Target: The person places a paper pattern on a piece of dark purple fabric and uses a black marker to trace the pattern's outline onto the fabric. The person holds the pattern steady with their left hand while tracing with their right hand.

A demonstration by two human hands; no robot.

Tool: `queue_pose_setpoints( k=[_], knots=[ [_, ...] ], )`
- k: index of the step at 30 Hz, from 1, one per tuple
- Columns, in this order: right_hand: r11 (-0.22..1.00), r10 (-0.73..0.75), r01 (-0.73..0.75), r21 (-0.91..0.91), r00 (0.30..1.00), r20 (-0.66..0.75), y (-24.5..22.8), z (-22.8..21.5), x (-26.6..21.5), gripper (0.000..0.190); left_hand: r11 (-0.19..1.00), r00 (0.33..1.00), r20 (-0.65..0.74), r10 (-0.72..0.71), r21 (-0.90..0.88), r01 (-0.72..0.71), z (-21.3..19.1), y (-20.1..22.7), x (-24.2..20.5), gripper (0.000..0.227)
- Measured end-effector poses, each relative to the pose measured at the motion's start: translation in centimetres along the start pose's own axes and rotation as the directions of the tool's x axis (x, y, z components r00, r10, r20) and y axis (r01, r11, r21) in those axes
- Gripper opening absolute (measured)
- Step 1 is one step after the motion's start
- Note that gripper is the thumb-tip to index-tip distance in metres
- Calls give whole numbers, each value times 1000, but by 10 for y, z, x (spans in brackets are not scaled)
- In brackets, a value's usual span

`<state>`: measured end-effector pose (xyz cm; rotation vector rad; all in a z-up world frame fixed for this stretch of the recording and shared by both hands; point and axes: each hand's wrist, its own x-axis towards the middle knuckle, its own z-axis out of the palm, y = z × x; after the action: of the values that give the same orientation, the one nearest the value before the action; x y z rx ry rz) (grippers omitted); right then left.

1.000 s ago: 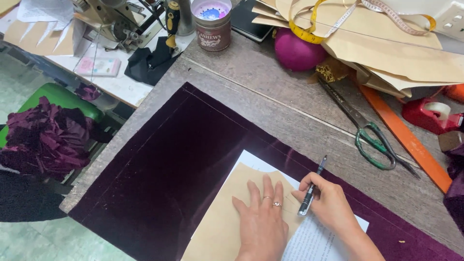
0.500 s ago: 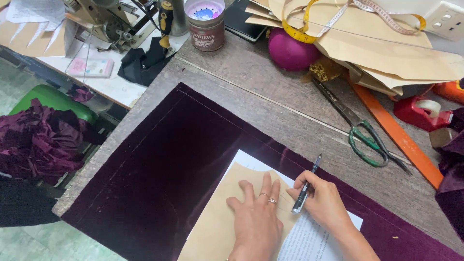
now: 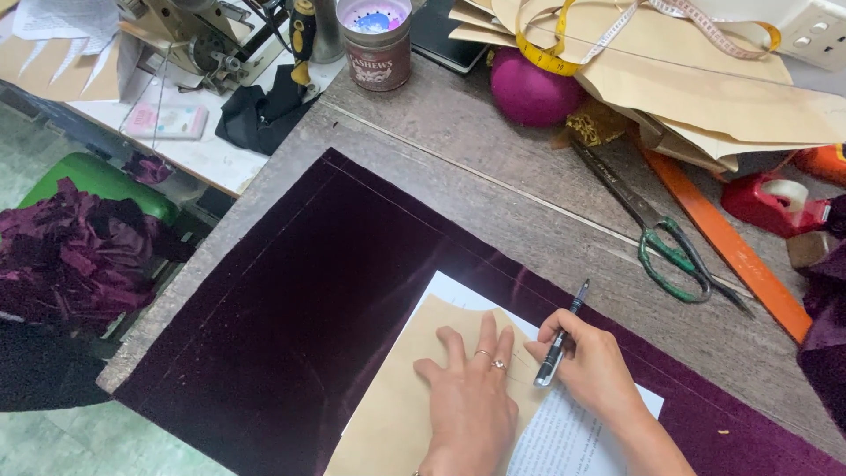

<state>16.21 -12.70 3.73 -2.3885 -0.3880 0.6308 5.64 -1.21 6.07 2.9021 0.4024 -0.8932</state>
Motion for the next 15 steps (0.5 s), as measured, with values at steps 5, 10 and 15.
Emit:
queue_pose_setpoints(
  k=[5, 10, 15],
  knots=[
    [1000, 13, -13, -7, 1000, 9, -1, 0, -1, 19, 999, 999, -33, -15, 29, 16, 5, 3, 1, 77],
    [954, -299, 288, -81, 929, -217, 0, 14, -11, 10, 1000, 996, -91, -2, -6, 1, 12, 5, 1, 75],
    [830, -510, 542, 133, 833, -212, -29, 28, -29, 18, 997, 995, -91, 31, -62, -36, 12, 2, -1, 65]
  ],
)
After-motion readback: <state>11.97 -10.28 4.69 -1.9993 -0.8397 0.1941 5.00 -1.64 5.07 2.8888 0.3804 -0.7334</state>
